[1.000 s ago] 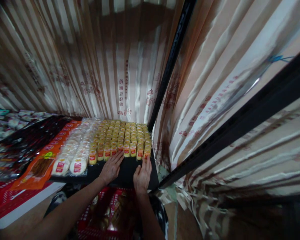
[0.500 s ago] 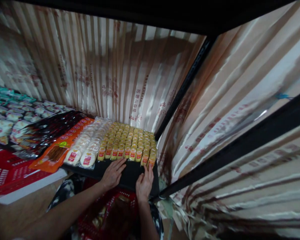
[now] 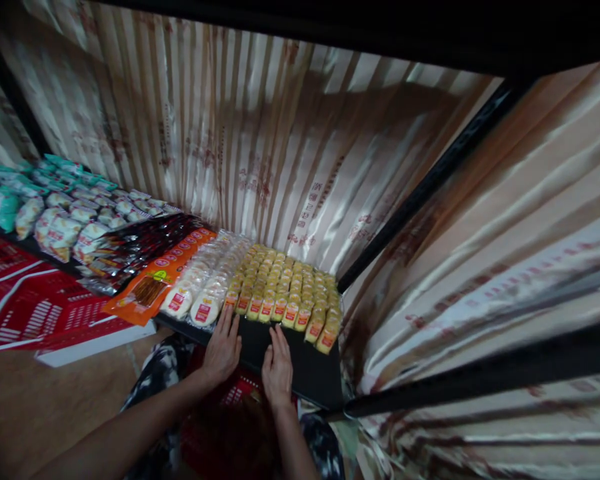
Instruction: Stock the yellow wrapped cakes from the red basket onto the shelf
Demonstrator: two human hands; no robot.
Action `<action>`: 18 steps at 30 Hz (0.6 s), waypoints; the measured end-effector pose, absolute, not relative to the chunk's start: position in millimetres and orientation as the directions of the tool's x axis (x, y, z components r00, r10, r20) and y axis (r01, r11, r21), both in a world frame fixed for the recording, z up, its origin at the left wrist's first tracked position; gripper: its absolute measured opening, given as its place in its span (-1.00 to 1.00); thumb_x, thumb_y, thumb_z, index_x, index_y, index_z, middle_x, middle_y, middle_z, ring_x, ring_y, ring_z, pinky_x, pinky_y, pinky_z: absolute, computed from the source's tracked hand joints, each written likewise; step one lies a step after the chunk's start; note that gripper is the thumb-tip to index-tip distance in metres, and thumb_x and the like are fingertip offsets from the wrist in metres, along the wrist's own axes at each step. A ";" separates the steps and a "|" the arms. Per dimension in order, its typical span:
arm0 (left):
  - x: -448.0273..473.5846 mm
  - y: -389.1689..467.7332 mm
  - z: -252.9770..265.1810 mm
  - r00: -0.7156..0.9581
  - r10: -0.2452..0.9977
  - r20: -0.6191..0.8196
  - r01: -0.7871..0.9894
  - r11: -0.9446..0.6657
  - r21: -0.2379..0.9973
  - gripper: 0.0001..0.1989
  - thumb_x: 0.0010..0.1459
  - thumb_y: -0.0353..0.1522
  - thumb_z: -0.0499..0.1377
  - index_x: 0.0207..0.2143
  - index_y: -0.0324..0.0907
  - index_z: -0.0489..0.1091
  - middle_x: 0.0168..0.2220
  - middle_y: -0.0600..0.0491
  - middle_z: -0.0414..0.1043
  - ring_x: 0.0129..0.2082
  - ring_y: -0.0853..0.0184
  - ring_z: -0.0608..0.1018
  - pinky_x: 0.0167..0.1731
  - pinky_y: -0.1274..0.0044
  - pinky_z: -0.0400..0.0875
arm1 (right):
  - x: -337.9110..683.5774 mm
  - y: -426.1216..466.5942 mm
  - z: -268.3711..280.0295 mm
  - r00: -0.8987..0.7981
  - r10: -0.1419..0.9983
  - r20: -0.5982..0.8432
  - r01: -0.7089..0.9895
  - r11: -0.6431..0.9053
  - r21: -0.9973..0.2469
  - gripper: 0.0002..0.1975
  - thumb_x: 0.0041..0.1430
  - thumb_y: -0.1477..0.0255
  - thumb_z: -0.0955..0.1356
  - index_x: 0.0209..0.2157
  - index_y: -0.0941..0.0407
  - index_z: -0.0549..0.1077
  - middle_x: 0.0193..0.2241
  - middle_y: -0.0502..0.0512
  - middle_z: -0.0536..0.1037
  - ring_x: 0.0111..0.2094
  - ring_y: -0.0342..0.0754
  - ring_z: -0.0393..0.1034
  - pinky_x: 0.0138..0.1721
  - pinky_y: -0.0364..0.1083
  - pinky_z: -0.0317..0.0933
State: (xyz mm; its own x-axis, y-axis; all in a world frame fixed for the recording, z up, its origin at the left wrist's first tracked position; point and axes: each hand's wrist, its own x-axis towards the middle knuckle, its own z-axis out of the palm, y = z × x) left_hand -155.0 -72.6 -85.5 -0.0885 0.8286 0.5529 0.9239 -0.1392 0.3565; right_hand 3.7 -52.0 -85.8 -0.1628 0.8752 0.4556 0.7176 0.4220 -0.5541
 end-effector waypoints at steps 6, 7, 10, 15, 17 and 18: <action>-153.4 -62.2 -92.9 -0.132 0.842 0.522 0.928 -0.080 0.364 -0.48 0.11 -0.49 -0.06 0.14 -0.48 0.05 0.25 -0.31 -0.13 0.27 0.05 -0.15 0.13 0.17 0.14 | -19.1 -37.8 -88.5 -0.208 0.879 0.429 0.733 0.431 -0.526 -0.53 0.23 0.37 0.07 0.11 0.22 0.26 0.16 0.22 0.23 0.18 -0.02 0.09 0.13 0.07 0.10; -153.4 -60.6 -93.2 -0.136 0.845 0.517 0.929 -0.073 0.364 -0.47 0.11 -0.48 -0.07 0.15 -0.49 0.04 0.25 -0.31 -0.12 0.27 0.06 -0.15 0.14 0.18 0.13 | -20.4 -35.9 -90.4 -0.201 0.881 0.428 0.740 0.422 -0.523 -0.52 0.23 0.37 0.07 0.12 0.21 0.25 0.15 0.22 0.24 0.18 -0.02 0.09 0.13 0.07 0.11; -153.1 -57.5 -92.9 -0.129 0.850 0.511 0.932 -0.073 0.356 -0.45 0.11 -0.47 -0.07 0.17 -0.50 0.01 0.25 -0.30 -0.11 0.27 0.08 -0.16 0.15 0.19 0.11 | -22.2 -32.2 -96.4 -0.177 0.888 0.425 0.767 0.395 -0.506 -0.51 0.24 0.36 0.06 0.14 0.20 0.23 0.15 0.20 0.25 0.18 -0.01 0.10 0.13 0.08 0.11; -150.8 -56.9 -92.0 -0.133 0.841 0.524 0.942 -0.058 0.331 -0.47 0.13 -0.44 -0.07 0.14 -0.53 0.05 0.22 -0.33 -0.02 0.27 0.08 -0.11 0.15 0.25 0.13 | -24.0 -30.6 -101.4 -0.207 0.880 0.427 0.819 0.395 -0.416 -0.51 0.23 0.37 0.07 0.15 0.23 0.21 0.17 0.22 0.21 0.20 0.01 0.06 0.13 0.08 0.09; -149.5 -56.9 -91.9 -0.152 0.833 0.532 0.941 -0.042 0.335 -0.47 0.13 -0.43 -0.08 0.15 -0.50 0.05 0.21 -0.32 0.02 0.26 0.09 -0.07 0.14 0.27 0.14 | -24.9 -31.0 -101.7 -0.219 0.881 0.420 0.833 0.393 -0.389 -0.51 0.24 0.38 0.07 0.14 0.25 0.21 0.17 0.23 0.21 0.20 0.01 0.05 0.13 0.07 0.09; -149.0 -56.9 -92.0 -0.160 0.830 0.535 0.940 -0.037 0.338 -0.47 0.14 -0.43 -0.07 0.15 -0.49 0.05 0.21 -0.31 0.03 0.26 0.10 -0.05 0.14 0.27 0.14 | -25.4 -31.4 -101.6 -0.222 0.880 0.419 0.838 0.392 -0.380 -0.51 0.24 0.38 0.07 0.14 0.26 0.21 0.16 0.23 0.22 0.20 0.02 0.05 0.13 0.07 0.09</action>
